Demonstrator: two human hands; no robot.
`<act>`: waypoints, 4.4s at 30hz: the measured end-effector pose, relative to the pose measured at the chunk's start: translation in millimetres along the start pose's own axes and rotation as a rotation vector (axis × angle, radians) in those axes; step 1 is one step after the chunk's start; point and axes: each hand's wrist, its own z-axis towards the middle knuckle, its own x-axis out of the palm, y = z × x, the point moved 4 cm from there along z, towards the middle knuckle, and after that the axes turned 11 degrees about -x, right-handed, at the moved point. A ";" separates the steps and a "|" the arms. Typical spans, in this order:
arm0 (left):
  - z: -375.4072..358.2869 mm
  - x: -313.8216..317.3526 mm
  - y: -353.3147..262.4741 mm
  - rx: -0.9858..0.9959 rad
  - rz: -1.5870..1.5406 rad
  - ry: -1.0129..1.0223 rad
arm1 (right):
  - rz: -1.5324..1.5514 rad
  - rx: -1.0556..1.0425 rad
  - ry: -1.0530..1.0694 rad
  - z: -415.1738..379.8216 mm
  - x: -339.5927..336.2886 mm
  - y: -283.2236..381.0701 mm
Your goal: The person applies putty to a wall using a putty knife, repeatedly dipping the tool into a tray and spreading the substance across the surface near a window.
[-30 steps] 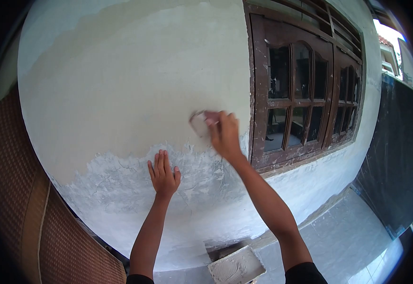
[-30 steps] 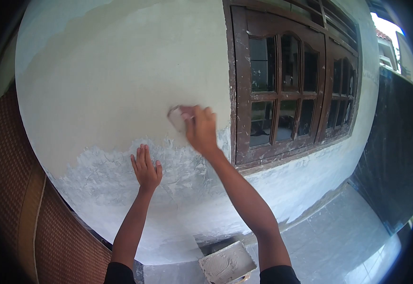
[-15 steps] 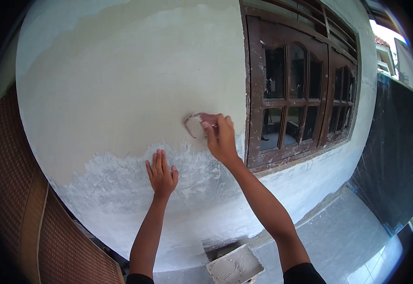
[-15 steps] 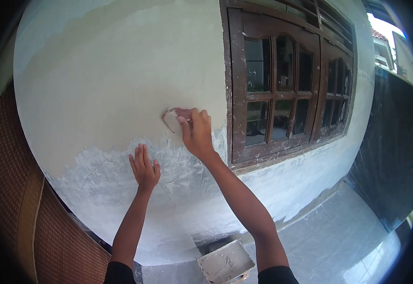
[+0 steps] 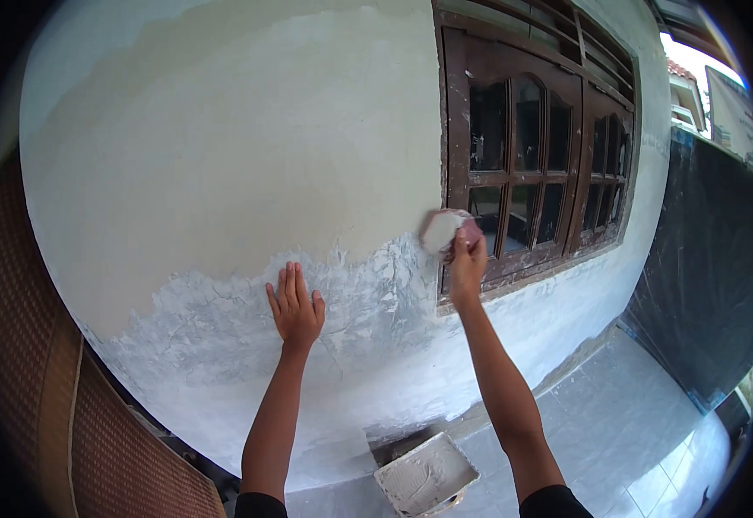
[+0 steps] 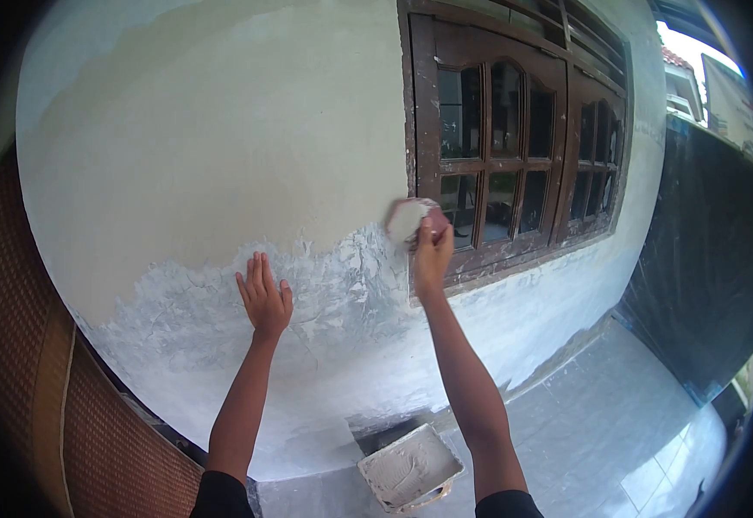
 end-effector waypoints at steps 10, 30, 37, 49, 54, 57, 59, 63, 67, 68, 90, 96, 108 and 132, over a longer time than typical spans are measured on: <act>-75.6 -16.4 -15.2 -0.118 -0.435 0.376 | -0.152 0.162 0.233 -132.0 -8.3 -2.8; -474.9 -81.6 -50.3 -0.750 -0.546 0.892 | -0.627 0.662 0.375 -395.3 -341.5 -79.6; -625.7 -115.6 -67.8 -0.997 -0.515 0.974 | -0.964 0.699 0.650 -468.9 -431.6 -102.8; -788.1 -133.3 -68.0 -1.337 -0.467 1.064 | -1.064 0.233 1.130 -555.2 -445.3 -206.0; -811.2 -128.4 -67.5 -1.398 -0.495 1.145 | -1.057 0.082 1.318 -566.6 -432.7 -230.8; -823.1 -129.7 -70.4 -1.511 -0.558 1.182 | -1.069 0.050 1.401 -577.2 -433.4 -233.9; -827.6 -129.3 -72.2 -1.562 -0.647 1.098 | -1.070 0.057 1.428 -586.0 -433.8 -231.5; -830.5 -127.5 -75.9 -1.655 -0.720 1.079 | -0.991 0.112 1.397 -605.2 -426.7 -221.4; -836.6 -126.8 -75.1 -1.786 -0.789 1.075 | -0.994 0.140 1.426 -634.7 -416.4 -202.7; -839.0 -126.7 -74.9 -1.798 -0.825 1.063 | -0.994 0.136 1.428 -640.4 -412.8 -195.8; -840.5 -130.0 -74.9 -1.836 -0.929 1.048 | -0.839 0.342 1.256 -700.4 -380.1 -159.9; -838.9 -131.4 -74.0 -1.833 -0.930 1.054 | -0.873 0.489 1.013 -700.5 -390.1 -170.5; -840.1 -130.2 -73.8 -1.796 -0.883 1.060 | -0.951 0.899 0.916 -678.7 -420.6 -183.9; -724.3 -119.5 -63.1 -1.572 -0.825 0.904 | -0.024 1.407 0.379 -610.5 -430.5 -167.3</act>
